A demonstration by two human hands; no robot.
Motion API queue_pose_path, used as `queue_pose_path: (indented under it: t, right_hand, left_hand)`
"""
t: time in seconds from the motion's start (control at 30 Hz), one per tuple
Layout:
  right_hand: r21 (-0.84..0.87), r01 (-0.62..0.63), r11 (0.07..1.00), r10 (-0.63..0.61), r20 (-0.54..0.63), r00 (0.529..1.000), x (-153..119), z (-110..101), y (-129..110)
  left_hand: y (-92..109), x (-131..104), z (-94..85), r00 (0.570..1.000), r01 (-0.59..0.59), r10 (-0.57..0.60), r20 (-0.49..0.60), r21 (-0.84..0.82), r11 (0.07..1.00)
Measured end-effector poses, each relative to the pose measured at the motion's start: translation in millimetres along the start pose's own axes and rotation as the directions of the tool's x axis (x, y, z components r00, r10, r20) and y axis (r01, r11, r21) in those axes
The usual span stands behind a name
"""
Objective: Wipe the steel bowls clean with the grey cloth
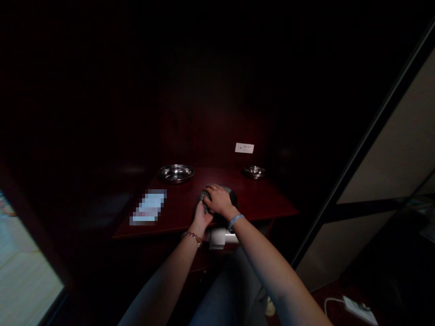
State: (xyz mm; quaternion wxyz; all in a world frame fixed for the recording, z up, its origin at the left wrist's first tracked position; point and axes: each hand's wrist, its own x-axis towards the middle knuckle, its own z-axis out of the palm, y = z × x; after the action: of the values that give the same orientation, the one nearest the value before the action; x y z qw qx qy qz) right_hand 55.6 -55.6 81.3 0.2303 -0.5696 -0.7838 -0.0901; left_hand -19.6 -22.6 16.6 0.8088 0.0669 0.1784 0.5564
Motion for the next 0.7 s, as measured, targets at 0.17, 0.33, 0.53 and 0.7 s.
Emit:
queue_pose_path:
  t: [0.17,0.33,0.53,0.7]
  right_hand:
    - [-0.037,-0.065,0.997,0.068,0.083,0.994,18.2,-3.0,0.4]
    - [-0.035,-0.161,0.986,0.165,0.162,0.973,32.1,-5.2,7.6]
    - [0.002,-0.263,0.965,0.257,0.208,0.944,39.4,-9.2,25.7]
    - [0.067,-0.385,0.92,0.37,0.173,0.913,26.9,-7.1,56.1]
  left_hand:
    - [-0.4,-9.3,7.2,0.996,-0.062,0.061,-0.058,-0.014,0.998]
    - [-4.1,-11.9,11.8,0.996,-0.058,0.059,-0.062,0.014,0.998]
    - [-7.1,-13.8,12.1,0.993,-0.1,0.102,-0.061,0.038,0.994]
    - [-8.1,-19.5,14.1,0.993,-0.085,0.091,-0.073,0.075,0.994]
